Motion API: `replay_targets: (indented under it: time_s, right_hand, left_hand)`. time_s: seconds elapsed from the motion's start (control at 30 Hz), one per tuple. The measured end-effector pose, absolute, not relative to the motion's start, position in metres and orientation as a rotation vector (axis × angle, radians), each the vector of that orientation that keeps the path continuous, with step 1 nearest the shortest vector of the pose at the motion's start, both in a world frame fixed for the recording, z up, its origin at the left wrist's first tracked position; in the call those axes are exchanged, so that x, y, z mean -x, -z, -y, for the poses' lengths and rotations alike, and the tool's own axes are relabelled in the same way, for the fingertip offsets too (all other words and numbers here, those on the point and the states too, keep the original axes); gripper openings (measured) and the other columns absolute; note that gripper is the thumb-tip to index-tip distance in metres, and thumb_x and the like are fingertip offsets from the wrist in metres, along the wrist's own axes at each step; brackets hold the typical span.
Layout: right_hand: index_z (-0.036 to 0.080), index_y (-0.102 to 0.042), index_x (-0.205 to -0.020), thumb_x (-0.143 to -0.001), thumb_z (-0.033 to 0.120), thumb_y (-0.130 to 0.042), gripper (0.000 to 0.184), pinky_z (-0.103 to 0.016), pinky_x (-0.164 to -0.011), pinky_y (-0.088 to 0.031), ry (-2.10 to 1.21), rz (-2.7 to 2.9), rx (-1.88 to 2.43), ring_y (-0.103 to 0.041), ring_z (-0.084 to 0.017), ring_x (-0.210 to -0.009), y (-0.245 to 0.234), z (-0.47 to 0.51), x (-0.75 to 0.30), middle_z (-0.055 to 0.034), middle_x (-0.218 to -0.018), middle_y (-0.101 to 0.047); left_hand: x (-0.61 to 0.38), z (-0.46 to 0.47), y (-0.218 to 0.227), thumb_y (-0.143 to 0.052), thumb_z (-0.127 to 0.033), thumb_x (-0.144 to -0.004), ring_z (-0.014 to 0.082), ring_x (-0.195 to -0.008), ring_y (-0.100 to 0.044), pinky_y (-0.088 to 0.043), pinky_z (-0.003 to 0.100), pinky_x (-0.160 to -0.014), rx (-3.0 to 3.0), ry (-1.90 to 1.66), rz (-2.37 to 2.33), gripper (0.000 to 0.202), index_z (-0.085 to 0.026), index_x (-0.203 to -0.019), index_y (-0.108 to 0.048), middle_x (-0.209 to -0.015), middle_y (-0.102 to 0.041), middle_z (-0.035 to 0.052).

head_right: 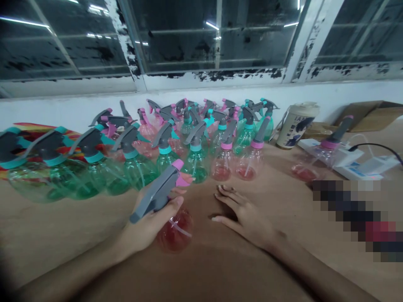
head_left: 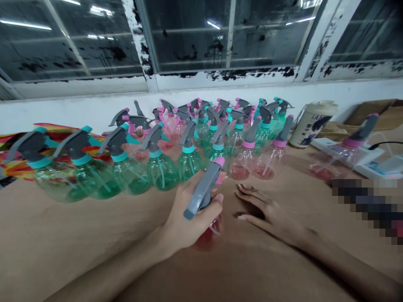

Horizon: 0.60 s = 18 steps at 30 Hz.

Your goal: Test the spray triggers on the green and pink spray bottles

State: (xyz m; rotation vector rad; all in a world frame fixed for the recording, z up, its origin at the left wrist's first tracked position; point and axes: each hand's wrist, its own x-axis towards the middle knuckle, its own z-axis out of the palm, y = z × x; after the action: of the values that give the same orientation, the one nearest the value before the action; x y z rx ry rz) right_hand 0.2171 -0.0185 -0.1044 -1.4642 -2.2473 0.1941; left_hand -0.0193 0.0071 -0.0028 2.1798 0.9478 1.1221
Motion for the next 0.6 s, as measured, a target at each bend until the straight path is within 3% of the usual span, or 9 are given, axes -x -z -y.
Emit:
replay_targets:
  time_s: [0.27, 0.43, 0.6]
  right_hand:
    - [0.020, -0.034, -0.141, -0.090, 0.043, -0.046, 0.058, -0.048, -0.109, -0.030, -0.145, 2.232, 1.463, -0.031, -0.024, -0.134, 0.113, 0.025, -0.210, -0.0087, -0.145, -0.038]
    - [0.021, -0.034, -0.141, -0.090, 0.044, -0.046, 0.057, -0.048, -0.108, -0.032, -0.105, 2.246, 1.447, -0.033, -0.024, -0.133, 0.115, 0.026, -0.213, -0.0075, -0.145, -0.039]
    - [0.020, -0.036, -0.140, -0.090, 0.044, -0.045, 0.056, -0.049, -0.108, -0.031, -0.088, 2.269, 1.436, -0.031, -0.024, -0.134, 0.116, 0.025, -0.215, -0.0072, -0.144, -0.039]
  left_hand:
    - [0.018, -0.005, 0.004, -0.049, -0.019, -0.077, 0.0142, -0.058, -0.058, -0.048, 0.029, -0.058, -2.196, -1.154, -0.958, 0.005, -0.023, -0.078, -0.052, -0.071, -0.058, -0.0020]
    - [0.018, -0.005, -0.001, -0.051, -0.018, -0.076, 0.0142, -0.063, -0.061, -0.050, 0.027, -0.060, -2.210, -1.150, -0.949, 0.006, -0.023, -0.077, -0.053, -0.073, -0.059, -0.0023]
    - [0.019, -0.005, -0.008, -0.048, -0.022, -0.077, 0.0137, -0.054, -0.056, -0.049, 0.028, -0.056, -2.221, -1.101, -0.978, 0.007, -0.024, -0.077, -0.055, -0.065, -0.056, -0.0037]
